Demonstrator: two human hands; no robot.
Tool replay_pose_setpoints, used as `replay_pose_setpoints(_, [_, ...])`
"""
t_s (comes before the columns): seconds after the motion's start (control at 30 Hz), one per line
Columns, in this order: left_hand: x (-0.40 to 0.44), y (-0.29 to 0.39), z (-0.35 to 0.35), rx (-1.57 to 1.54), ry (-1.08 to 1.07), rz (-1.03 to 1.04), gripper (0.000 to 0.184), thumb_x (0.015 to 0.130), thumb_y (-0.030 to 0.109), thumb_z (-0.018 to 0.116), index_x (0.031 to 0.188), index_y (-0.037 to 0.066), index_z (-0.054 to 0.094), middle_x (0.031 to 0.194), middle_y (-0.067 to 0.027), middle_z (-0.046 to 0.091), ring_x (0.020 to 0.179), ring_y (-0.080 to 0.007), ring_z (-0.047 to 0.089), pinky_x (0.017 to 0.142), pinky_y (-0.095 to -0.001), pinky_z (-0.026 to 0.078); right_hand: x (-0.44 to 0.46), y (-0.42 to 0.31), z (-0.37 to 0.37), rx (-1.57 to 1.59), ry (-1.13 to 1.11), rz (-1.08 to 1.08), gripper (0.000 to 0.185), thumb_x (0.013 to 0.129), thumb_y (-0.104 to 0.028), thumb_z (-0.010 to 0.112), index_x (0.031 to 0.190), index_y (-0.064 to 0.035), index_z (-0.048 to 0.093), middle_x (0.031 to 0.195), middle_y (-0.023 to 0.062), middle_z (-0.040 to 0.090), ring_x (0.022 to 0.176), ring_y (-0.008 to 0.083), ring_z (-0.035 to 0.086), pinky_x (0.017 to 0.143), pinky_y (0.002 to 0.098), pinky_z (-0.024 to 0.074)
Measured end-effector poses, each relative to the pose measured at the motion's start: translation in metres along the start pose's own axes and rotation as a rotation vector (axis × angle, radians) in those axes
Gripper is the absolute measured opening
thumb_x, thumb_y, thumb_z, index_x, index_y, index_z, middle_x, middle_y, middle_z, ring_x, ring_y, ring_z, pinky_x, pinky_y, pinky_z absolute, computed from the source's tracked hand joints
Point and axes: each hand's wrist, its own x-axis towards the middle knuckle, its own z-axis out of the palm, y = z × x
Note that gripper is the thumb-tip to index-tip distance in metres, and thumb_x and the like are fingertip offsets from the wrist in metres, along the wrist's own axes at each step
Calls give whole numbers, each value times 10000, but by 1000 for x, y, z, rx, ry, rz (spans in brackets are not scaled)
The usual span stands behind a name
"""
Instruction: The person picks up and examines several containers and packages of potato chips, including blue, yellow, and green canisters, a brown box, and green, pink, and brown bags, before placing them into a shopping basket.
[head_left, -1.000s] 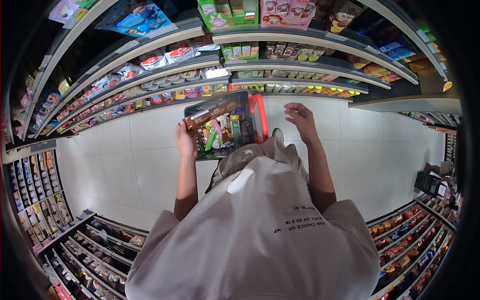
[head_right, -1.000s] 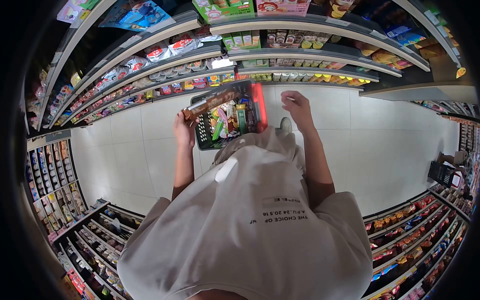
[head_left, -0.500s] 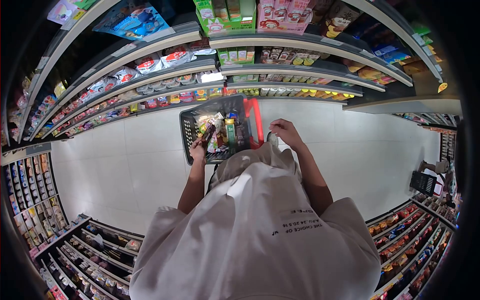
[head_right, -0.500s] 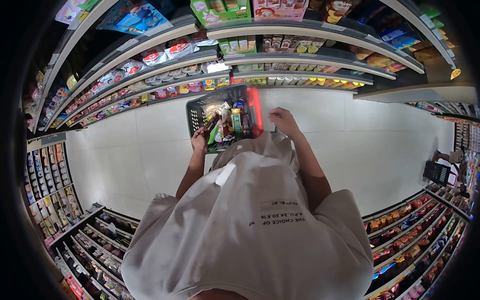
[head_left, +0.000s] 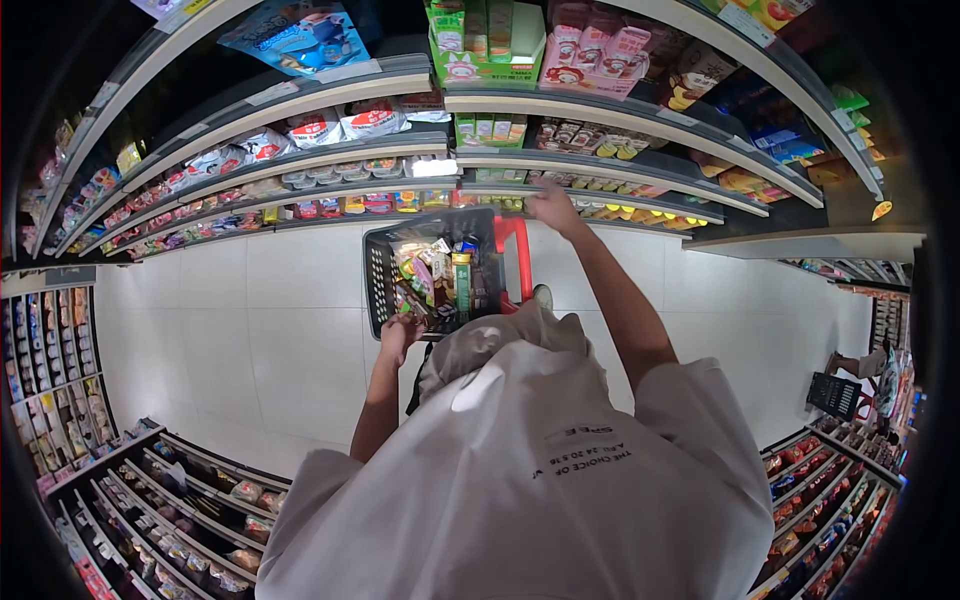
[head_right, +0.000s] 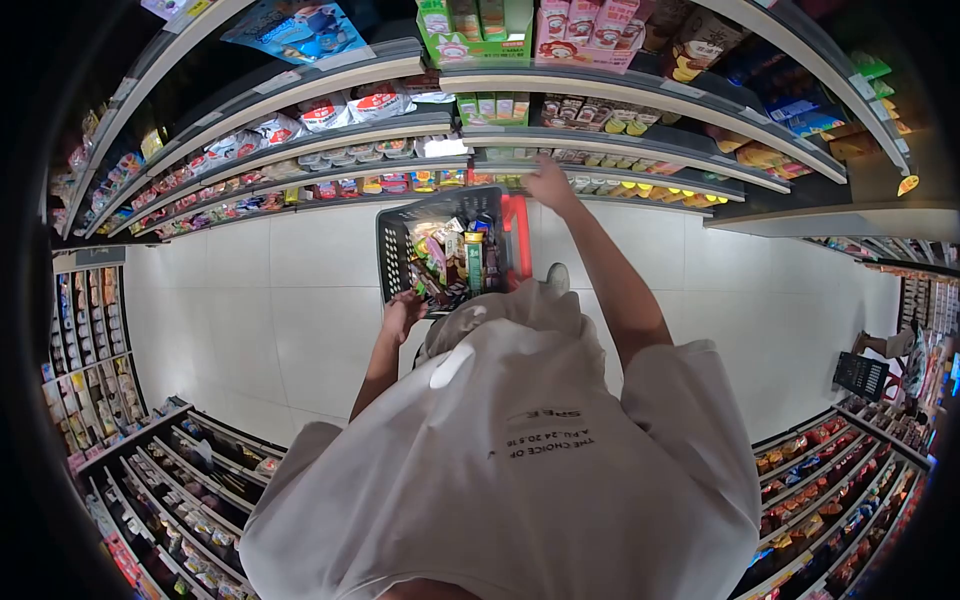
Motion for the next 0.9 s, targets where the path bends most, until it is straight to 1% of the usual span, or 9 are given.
replay_pose_setpoints(0.1, [-18, -2, -6, -7, -33, -3, 217, 929, 134, 478, 1099, 22, 551, 949, -85, 644, 843, -196, 637, 704, -295, 516, 30, -62, -5, -91, 24, -87, 876, 748, -108, 650, 1444, -40, 123, 915, 215, 629, 840, 331, 623, 773, 392, 485])
replay_pose_setpoints(0.13, [-26, 0, -4, -15, -34, 13, 217, 934, 144, 481, 1103, 26, 551, 947, -82, 646, 834, -194, 638, 716, -299, 516, 41, -73, -2, -92, 22, -94, 876, 748, -108, 650, 1444, -40, 123, 915, 215, 629, 840, 331, 623, 773, 392, 485])
replay_pose_setpoints(0.23, [-35, -1, 0, -53, -22, 43, 212, 942, 163, 493, 1104, 39, 552, 941, -77, 650, 818, -190, 639, 725, -301, 518, 70, -100, 1, -374, 108, -171, 945, 728, -125, 659, 1458, -87, 59, 1158, 333, 510, 1093, 459, 510, 941, 449, 416])
replay_pose_setpoints(0.33, [-37, 0, 5, -43, 0, 86, 236, 963, 208, 452, 1109, 43, 538, 993, -101, 652, 852, -207, 640, 770, -340, 515, 88, -110, 1, -411, 48, 4, 942, 735, -124, 624, 1453, -120, 14, 1370, 376, 227, 1256, 485, 330, 1050, 437, 335])
replay_pose_setpoints(0.43, [-40, 2, 4, -68, 1, 126, 234, 959, 198, 453, 1107, 38, 539, 985, -101, 652, 845, -208, 643, 758, -335, 518, 107, -103, 1, -512, 7, 105, 907, 735, -118, 617, 1446, -117, 55, 1372, 380, 223, 1263, 479, 335, 1050, 439, 338])
replay_pose_setpoints(0.47, [-41, 4, 3, -77, 7, 129, 234, 959, 198, 453, 1107, 38, 539, 985, -101, 652, 845, -208, 643, 758, -335, 518, 107, -98, 4, -561, 78, 71, 800, 773, -113, 585, 1440, -124, 143, 1390, 335, 216, 1214, 489, 402, 1010, 462, 390])
replay_pose_setpoints(0.6, [-41, 6, -5, -68, 64, 130, 229, 953, 184, 451, 1099, 30, 536, 979, -113, 649, 836, -213, 642, 766, -336, 524, 85, -114, -3, -578, 189, -21, 648, 791, -134, 597, 1362, -68, 298, 1368, 333, 267, 1111, 474, 499, 929, 482, 448])
replay_pose_setpoints(0.83, [-35, 12, -9, -16, 52, 132, 228, 950, 189, 437, 1099, 45, 531, 988, -114, 648, 835, -213, 638, 793, -347, 520, 117, -88, -11, -606, -16, 26, 733, 778, -153, 632, 1389, -73, 235, 1366, 344, 283, 1167, 498, 439, 972, 482, 426])
replay_pose_setpoints(0.9, [-31, 15, -10, 2, 30, 133, 226, 951, 192, 434, 1104, 56, 530, 995, -111, 649, 837, -213, 637, 800, -351, 518, 112, -75, -8, -423, 53, -128, 719, 807, -206, 630, 1404, -128, 239, 1373, 348, 271, 1172, 491, 440, 964, 494, 426])
